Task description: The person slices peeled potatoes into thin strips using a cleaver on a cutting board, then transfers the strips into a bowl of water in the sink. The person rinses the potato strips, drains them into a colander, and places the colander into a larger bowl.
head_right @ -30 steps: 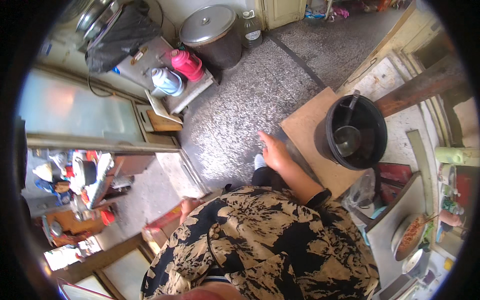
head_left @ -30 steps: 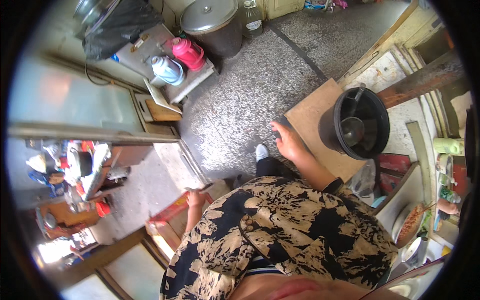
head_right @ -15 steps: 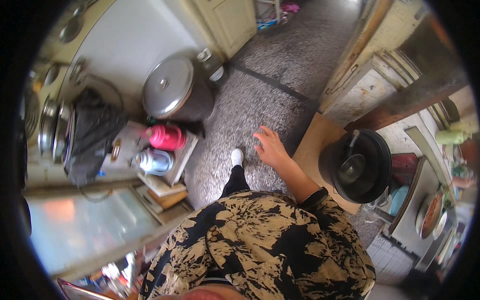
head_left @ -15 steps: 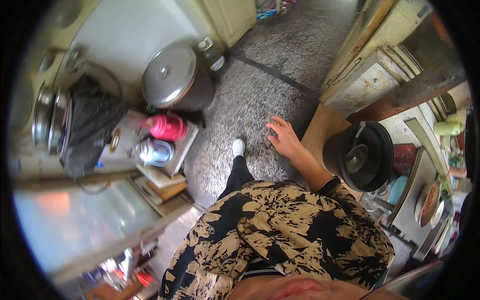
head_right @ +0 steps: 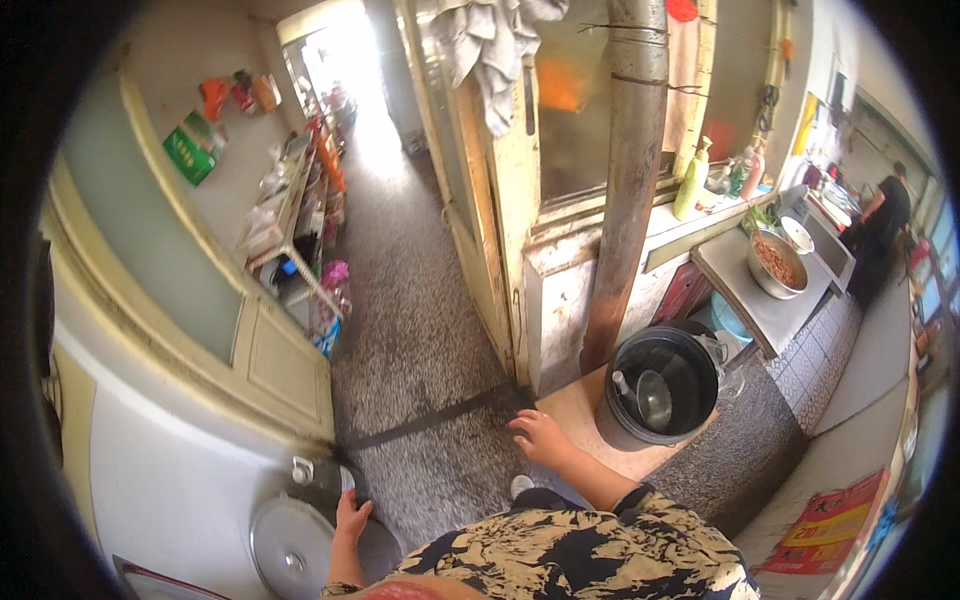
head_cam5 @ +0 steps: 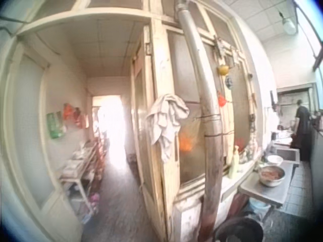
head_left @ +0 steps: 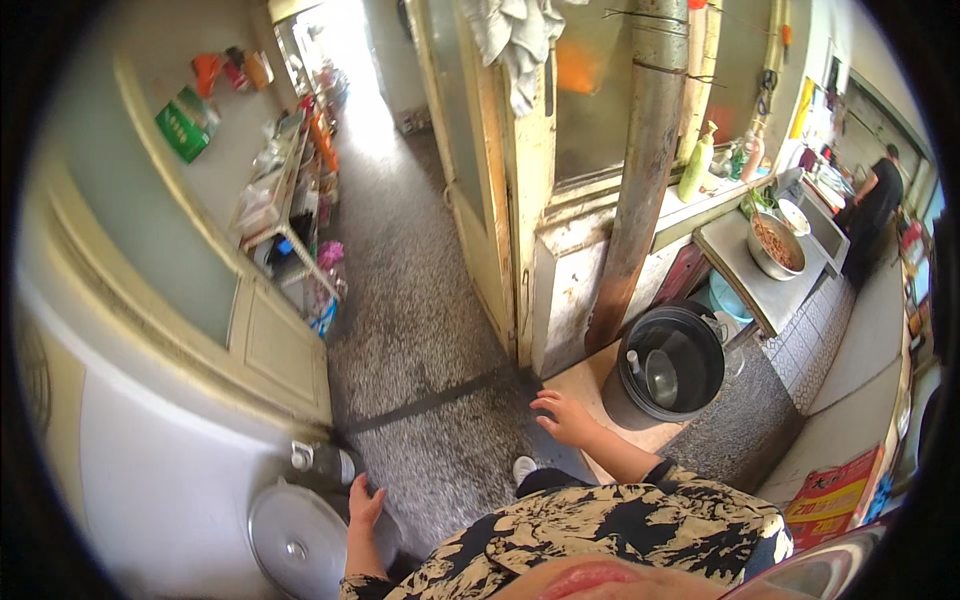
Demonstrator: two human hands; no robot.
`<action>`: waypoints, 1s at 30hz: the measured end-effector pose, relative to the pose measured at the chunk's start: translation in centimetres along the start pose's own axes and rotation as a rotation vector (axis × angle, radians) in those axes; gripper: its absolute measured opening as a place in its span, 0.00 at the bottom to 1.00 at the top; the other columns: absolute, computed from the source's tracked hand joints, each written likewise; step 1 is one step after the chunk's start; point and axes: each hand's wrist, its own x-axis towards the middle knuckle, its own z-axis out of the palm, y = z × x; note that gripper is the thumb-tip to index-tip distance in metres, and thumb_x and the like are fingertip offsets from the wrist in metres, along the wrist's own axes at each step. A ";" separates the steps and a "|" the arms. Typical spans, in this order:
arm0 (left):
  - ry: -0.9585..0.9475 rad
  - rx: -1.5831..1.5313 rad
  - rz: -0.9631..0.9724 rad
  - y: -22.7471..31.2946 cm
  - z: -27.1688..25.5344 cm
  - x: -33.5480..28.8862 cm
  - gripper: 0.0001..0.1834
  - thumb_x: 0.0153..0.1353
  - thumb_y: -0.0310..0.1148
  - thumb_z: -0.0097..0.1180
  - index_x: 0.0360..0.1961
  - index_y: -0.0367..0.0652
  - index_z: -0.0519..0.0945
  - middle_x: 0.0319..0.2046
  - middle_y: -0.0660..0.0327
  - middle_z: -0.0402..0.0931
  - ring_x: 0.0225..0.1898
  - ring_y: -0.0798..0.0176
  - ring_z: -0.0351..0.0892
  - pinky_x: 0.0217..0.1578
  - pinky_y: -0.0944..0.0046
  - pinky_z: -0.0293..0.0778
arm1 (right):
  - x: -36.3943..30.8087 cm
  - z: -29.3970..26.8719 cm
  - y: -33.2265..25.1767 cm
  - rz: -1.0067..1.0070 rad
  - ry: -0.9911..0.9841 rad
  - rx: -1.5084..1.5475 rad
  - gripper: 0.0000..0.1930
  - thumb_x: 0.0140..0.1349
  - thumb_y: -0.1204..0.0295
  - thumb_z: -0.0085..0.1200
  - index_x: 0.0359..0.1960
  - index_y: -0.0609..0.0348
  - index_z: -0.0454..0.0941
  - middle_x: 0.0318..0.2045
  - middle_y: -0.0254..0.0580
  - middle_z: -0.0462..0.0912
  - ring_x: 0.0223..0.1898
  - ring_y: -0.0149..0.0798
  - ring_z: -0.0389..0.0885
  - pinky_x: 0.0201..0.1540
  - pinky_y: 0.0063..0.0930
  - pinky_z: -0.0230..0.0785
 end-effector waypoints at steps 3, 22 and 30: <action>-0.108 -0.083 0.284 11.3 2.0 9.5 0.41 0.52 0.36 0.71 0.65 0.37 0.67 0.62 0.47 0.67 0.64 0.47 0.68 0.64 0.53 0.66 | 2.7 -0.8 2.7 0.152 0.051 0.049 0.14 0.59 0.70 0.60 0.47 0.57 0.81 0.45 0.51 0.82 0.44 0.51 0.81 0.49 0.40 0.74; -0.228 -0.873 1.148 77.8 4.2 30.7 0.17 0.62 0.31 0.65 0.50 0.36 0.78 0.40 0.61 0.78 0.37 0.71 0.78 0.39 0.70 0.76 | 24.2 -14.4 -2.5 0.016 0.472 -0.070 0.21 0.56 0.84 0.55 0.53 0.58 0.78 0.61 0.55 0.73 0.60 0.57 0.74 0.62 0.40 0.69; -0.576 -1.190 1.024 78.9 3.4 35.6 0.07 0.66 0.27 0.61 0.40 0.38 0.76 0.34 0.66 0.77 0.35 0.75 0.73 0.38 0.73 0.70 | 32.1 -21.5 -13.9 -0.145 0.571 -0.100 0.16 0.63 0.81 0.55 0.53 0.65 0.78 0.45 0.51 0.82 0.43 0.45 0.84 0.45 0.33 0.77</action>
